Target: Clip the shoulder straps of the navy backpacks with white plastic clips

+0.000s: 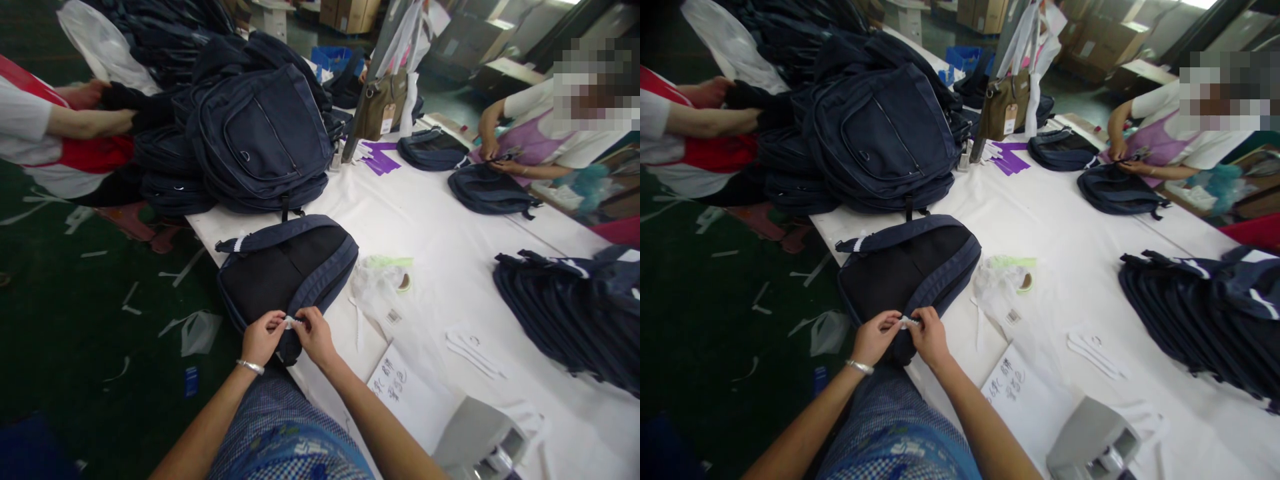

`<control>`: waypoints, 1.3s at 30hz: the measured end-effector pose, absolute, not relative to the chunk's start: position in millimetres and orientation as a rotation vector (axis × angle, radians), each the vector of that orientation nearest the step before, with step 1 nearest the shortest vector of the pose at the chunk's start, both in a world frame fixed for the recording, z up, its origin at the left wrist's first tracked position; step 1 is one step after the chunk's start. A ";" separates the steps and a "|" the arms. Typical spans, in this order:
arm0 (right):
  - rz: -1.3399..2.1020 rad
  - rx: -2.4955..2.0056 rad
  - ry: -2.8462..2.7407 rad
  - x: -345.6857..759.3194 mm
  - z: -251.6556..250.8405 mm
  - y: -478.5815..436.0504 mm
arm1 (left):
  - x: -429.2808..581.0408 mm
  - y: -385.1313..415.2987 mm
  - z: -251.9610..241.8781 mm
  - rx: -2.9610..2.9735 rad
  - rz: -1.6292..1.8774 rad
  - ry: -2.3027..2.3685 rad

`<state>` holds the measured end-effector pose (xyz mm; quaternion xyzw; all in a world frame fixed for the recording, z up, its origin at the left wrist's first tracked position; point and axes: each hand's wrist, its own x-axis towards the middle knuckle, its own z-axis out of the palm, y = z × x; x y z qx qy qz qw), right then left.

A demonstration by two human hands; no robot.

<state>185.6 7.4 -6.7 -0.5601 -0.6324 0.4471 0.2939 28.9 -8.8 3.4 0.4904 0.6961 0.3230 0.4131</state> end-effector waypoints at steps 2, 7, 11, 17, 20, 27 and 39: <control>1.154 -1.507 -1.725 182.8 -6.7 5.4 | 29.3 -10.1 4.5 1.270 0.812 1.751; 1.337 -1.558 -1.653 179.6 -15.7 7.8 | 31.1 -11.7 7.3 1.286 0.844 1.729; 1.325 -1.657 -1.654 181.4 -13.2 10.3 | 34.0 -10.6 1.0 1.083 0.975 1.745; 1.263 -1.699 -1.701 187.1 -9.5 11.9 | 31.3 -7.1 -9.9 0.551 1.114 1.631; 1.360 -1.596 -1.636 192.4 -14.1 11.5 | 24.3 -3.8 -6.9 0.460 1.066 1.571; 1.461 -1.543 -1.409 184.4 -17.5 7.6 | 20.6 -6.3 -2.0 0.601 0.905 1.489; 1.594 -1.522 -1.254 177.2 -23.4 9.7 | 25.1 -5.1 -3.4 0.661 0.895 1.518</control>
